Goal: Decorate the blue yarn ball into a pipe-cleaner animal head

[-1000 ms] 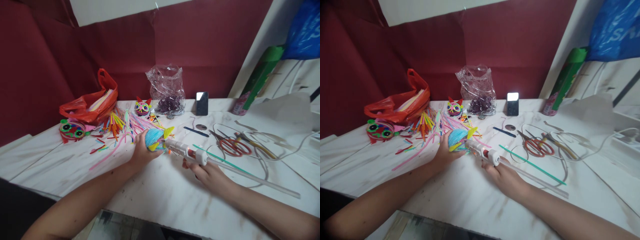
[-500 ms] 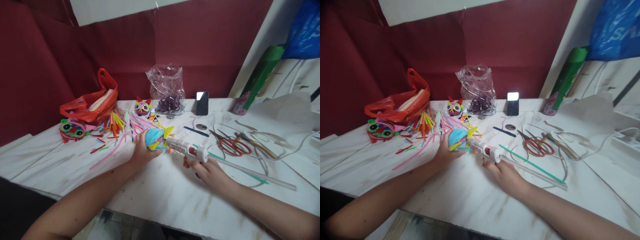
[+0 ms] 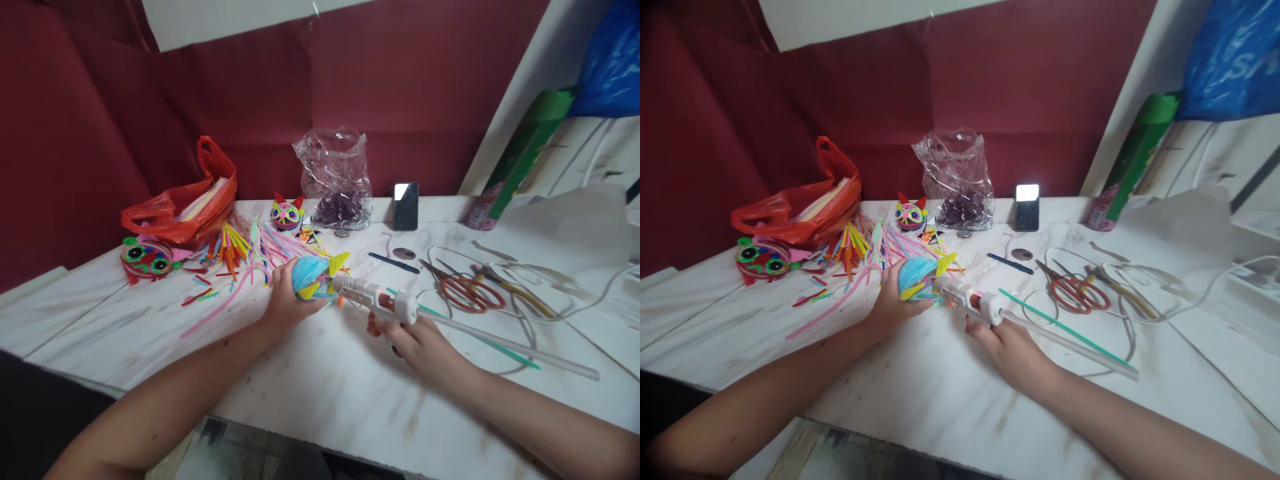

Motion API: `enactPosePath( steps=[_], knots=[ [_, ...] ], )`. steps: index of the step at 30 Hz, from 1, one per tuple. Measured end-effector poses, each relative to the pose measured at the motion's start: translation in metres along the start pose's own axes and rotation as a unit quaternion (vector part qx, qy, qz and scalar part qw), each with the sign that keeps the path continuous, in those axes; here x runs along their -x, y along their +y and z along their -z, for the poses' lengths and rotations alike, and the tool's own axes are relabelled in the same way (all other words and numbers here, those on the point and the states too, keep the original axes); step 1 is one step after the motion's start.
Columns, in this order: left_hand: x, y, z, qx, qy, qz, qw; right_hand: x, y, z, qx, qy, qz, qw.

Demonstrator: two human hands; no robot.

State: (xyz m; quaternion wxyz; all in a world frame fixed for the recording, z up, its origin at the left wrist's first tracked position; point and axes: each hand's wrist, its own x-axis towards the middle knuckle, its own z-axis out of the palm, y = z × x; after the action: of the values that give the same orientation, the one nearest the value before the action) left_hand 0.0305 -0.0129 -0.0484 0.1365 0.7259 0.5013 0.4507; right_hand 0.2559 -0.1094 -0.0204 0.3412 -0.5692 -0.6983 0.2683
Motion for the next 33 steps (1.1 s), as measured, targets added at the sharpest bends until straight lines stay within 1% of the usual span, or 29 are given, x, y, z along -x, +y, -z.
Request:
enactPosePath(
  steps=[5,11,17,22,29,31,33],
  knots=[
    [0.0016,0.0022,0.0016,-0.004,-0.007,-0.008,1.0,-0.0003,-0.0014,-0.0004,0.01,-0.009,0.01,1.0],
    [0.0025,0.0023,0.0002,-0.017,-0.009,-0.021,1.0,0.0011,-0.0065,0.0015,0.032,-0.005,0.069,0.997],
    [0.0024,0.0023,0.0006,-0.015,-0.015,-0.016,1.0,0.0017,-0.0014,0.001,0.046,-0.02,0.066,0.997],
    [0.0021,0.0016,0.0013,-0.009,-0.019,-0.016,1.0,0.0006,-0.0036,0.0003,0.05,0.011,0.062,0.997],
    [0.0018,0.0027,0.0028,-0.016,-0.018,-0.015,1.0,-0.001,0.0,0.0022,0.051,0.003,0.061,0.997],
    [0.0015,0.0023,0.0027,-0.02,-0.014,-0.009,1.0,-0.0008,0.0016,0.0024,0.05,0.007,0.047,0.998],
    [0.001,0.0018,0.0024,-0.015,-0.01,-0.006,1.0,0.0,0.0028,0.0023,0.045,0.003,0.018,0.999]
  ],
)
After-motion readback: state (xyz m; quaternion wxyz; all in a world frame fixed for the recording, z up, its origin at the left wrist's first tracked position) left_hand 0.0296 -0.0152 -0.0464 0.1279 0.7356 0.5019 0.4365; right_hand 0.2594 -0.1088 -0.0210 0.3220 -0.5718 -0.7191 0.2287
